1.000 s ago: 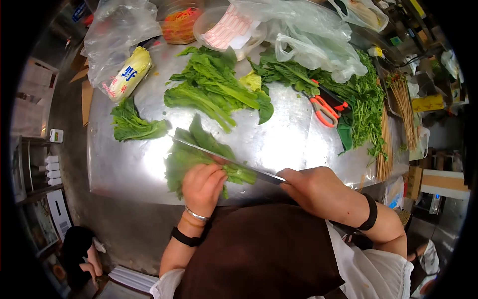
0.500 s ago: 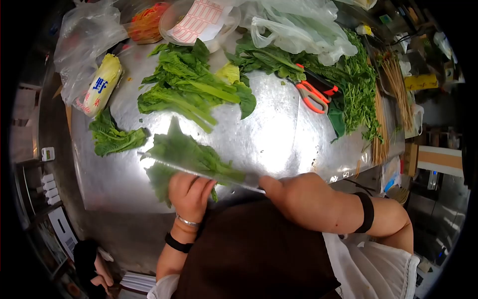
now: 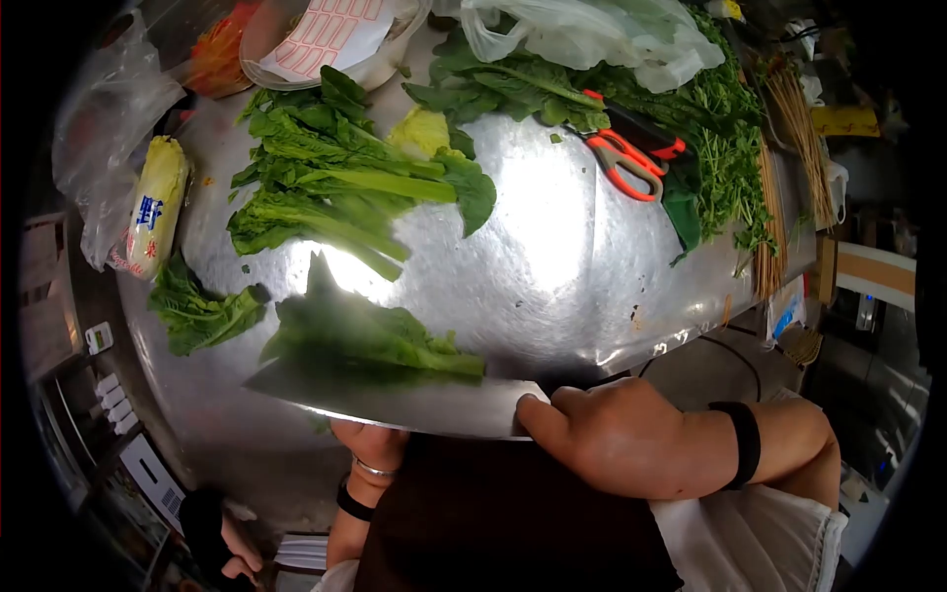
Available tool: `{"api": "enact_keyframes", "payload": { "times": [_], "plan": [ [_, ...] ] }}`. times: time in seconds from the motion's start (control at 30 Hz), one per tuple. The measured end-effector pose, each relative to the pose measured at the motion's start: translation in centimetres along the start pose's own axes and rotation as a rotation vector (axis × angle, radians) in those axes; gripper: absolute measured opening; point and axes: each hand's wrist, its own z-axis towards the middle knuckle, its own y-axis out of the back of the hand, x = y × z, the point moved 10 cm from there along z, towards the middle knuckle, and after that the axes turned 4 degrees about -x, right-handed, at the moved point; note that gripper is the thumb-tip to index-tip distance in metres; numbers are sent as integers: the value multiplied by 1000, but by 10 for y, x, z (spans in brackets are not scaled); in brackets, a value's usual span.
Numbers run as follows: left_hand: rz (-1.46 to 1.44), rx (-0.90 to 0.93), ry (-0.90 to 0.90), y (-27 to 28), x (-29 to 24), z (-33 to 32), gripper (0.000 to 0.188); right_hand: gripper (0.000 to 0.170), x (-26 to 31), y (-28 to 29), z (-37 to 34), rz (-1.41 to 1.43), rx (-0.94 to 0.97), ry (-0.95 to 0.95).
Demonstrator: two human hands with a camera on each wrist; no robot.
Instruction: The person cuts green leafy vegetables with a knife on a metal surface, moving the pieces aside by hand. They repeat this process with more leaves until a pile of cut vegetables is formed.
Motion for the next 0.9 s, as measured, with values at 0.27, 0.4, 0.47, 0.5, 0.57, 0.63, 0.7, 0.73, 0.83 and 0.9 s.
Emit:
{"api": "enact_keyframes", "payload": {
  "times": [0.27,0.4,0.47,0.5,0.57,0.63,0.7,0.73,0.83,0.9],
  "plan": [
    [102,-75,-162,9,-31,26,27,25,-6,1,5,-9,64,-18],
    [73,-61,-152,11,-33,30,23,25,-9,3,13,69,63,-20],
    [55,-65,-141,11,-33,32,22,25,-11,3,23,117,60,-20],
    [37,-66,-148,11,-36,35,23,24,-12,1,31,134,61,-19],
    [6,-67,-161,13,-41,40,25,22,-11,-8,43,169,29,-10],
    [10,-60,-155,14,-41,40,27,21,-13,-20,52,193,-49,12],
    [15,-76,-154,13,-43,40,28,21,-13,-23,54,209,-111,24],
    [20,-86,-153,14,-44,40,28,20,-10,-21,52,225,-145,32],
    [36,-133,-144,16,-43,35,30,28,-10,-26,42,156,-6,21],
    [58,-101,-128,15,-46,33,31,28,-22,-23,21,78,34,-16]
  ]
}}
